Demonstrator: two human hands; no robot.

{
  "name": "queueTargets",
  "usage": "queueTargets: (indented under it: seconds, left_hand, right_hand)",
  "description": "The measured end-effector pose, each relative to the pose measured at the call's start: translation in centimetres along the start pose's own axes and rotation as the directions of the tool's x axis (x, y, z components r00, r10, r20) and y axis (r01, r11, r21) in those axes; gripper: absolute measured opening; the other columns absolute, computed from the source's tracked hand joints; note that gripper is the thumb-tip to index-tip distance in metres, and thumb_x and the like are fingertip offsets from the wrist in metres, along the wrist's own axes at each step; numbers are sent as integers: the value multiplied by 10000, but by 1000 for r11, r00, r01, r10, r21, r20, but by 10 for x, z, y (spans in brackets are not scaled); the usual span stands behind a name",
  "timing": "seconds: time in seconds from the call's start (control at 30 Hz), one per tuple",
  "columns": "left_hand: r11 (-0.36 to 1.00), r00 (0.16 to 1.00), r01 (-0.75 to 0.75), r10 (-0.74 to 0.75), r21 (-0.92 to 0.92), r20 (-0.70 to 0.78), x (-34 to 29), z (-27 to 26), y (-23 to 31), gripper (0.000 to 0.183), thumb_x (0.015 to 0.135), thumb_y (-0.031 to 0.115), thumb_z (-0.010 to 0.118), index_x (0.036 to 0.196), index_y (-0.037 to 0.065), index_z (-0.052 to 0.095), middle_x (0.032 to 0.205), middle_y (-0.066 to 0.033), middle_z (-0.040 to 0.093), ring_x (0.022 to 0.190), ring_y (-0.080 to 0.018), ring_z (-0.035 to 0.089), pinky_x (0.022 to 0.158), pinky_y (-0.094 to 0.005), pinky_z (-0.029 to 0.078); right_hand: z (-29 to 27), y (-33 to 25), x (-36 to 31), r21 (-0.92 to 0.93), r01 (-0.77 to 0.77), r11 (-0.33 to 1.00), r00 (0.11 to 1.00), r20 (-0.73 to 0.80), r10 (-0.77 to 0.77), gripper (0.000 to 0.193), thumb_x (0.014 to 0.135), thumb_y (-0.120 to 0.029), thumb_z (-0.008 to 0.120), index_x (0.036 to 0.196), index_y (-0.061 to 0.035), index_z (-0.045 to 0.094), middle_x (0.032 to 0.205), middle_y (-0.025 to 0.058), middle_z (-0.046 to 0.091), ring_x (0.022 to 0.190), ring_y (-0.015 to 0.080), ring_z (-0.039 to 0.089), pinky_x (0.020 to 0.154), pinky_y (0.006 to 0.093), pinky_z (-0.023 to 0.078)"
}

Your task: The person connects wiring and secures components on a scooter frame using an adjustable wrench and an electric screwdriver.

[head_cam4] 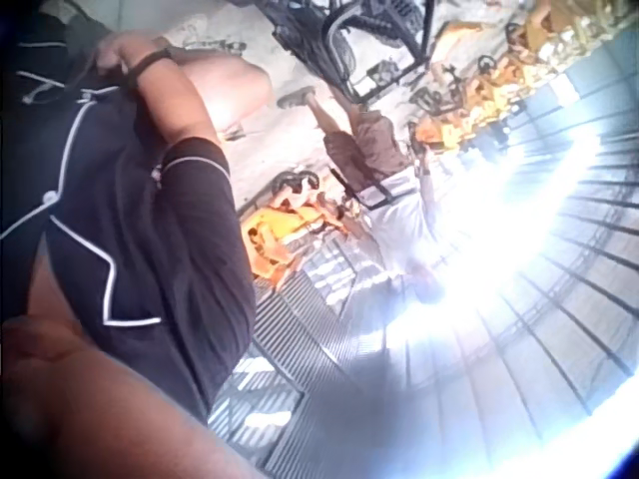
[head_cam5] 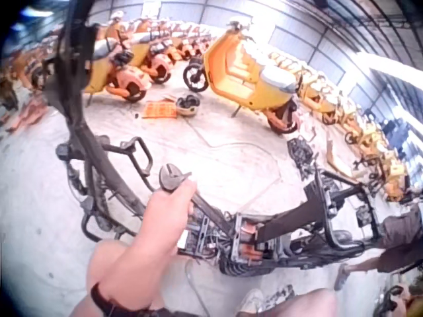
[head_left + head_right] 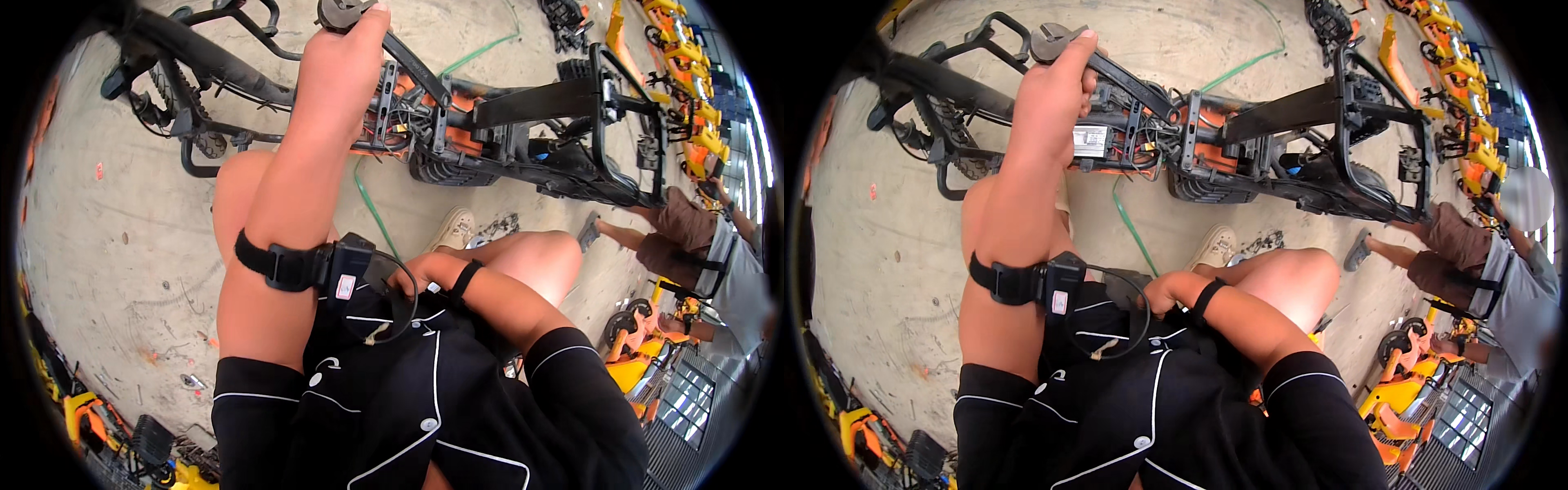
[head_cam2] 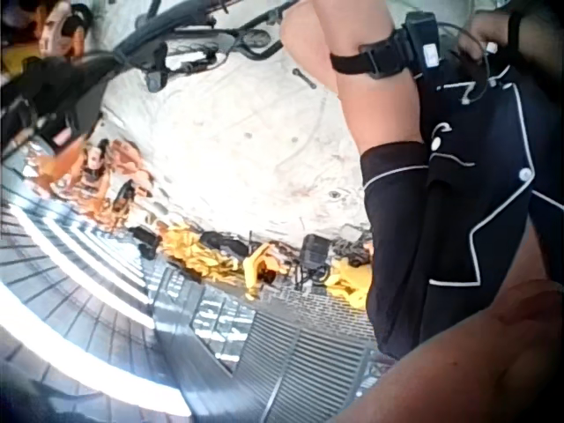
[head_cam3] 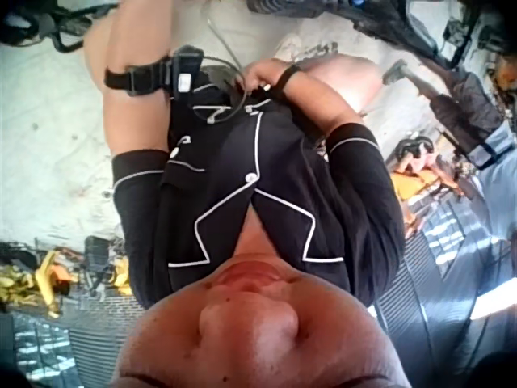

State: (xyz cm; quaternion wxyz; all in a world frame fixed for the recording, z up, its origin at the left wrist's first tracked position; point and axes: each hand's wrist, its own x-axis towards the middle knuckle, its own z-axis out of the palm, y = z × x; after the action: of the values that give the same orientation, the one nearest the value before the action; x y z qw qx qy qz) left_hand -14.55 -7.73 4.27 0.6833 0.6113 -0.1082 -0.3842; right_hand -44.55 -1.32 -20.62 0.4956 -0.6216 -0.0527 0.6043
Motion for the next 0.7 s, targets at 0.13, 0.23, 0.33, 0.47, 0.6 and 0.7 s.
queueTargets:
  seconds: [0.13, 0.23, 0.33, 0.47, 0.6, 0.7]
  left_hand:
    - [990, 995, 101, -103, 102, 12, 8, 20, -9, 337, 960, 397, 670, 892, 69, 701, 670, 42, 521, 563, -72, 424, 539, -256, 347]
    - [971, 996, 60, -74, 233, 52, 20, 31, -17, 355, 960, 419, 676, 893, 71, 695, 663, 43, 514, 554, -71, 420, 522, -260, 337]
    - [936, 981, 173, -192, 308, 32, 35, 39, -24, 366, 960, 436, 681, 907, 75, 704, 661, 38, 509, 559, -69, 421, 520, -262, 333]
    - [910, 961, 237, -271, 339, 55, 48, 47, -31, 374, 965, 442, 675, 916, 73, 703, 657, 27, 503, 561, -77, 421, 526, -264, 338]
    - [895, 966, 151, -224, 419, 131, 53, 62, -35, 377, 969, 445, 670, 882, 79, 684, 653, 34, 508, 570, -77, 438, 535, -268, 346]
    - [904, 966, 69, -166, 421, 198, 43, 72, -42, 374, 970, 438, 670, 875, 77, 680, 655, 41, 515, 570, -72, 437, 533, -265, 338]
  right_hand:
    - [-14, -10, 6, -160, 94, 983, 995, 50, -87, 583, 724, -193, 832, 1269, -52, 680, 1201, 218, 713, 1109, 347, 672, 917, 458, 533]
    - [-22, -18, 8, -243, 108, 964, 990, 117, -82, 552, 732, -198, 842, 1227, 1, 699, 1190, 249, 707, 1139, 378, 663, 941, 468, 531]
    - [-20, -22, 4, -185, 126, 975, 991, 66, -116, 591, 733, -193, 843, 1256, 29, 677, 1181, 246, 710, 1159, 389, 656, 963, 475, 523]
    - [-7, -22, 0, -23, 169, 985, 984, -54, -170, 572, 735, -180, 837, 1247, 22, 679, 1207, 234, 704, 1123, 383, 674, 958, 474, 528]
    - [-4, -17, 6, 25, 218, 976, 974, -68, -216, 533, 749, -153, 818, 1241, 5, 687, 1238, 207, 703, 1088, 362, 689, 943, 469, 536]
    - [-12, -13, 11, 312, -51, 949, 998, 36, 41, 406, 757, -131, 806, 1130, 15, 738, 1144, 183, 741, 1039, 338, 695, 914, 464, 544]
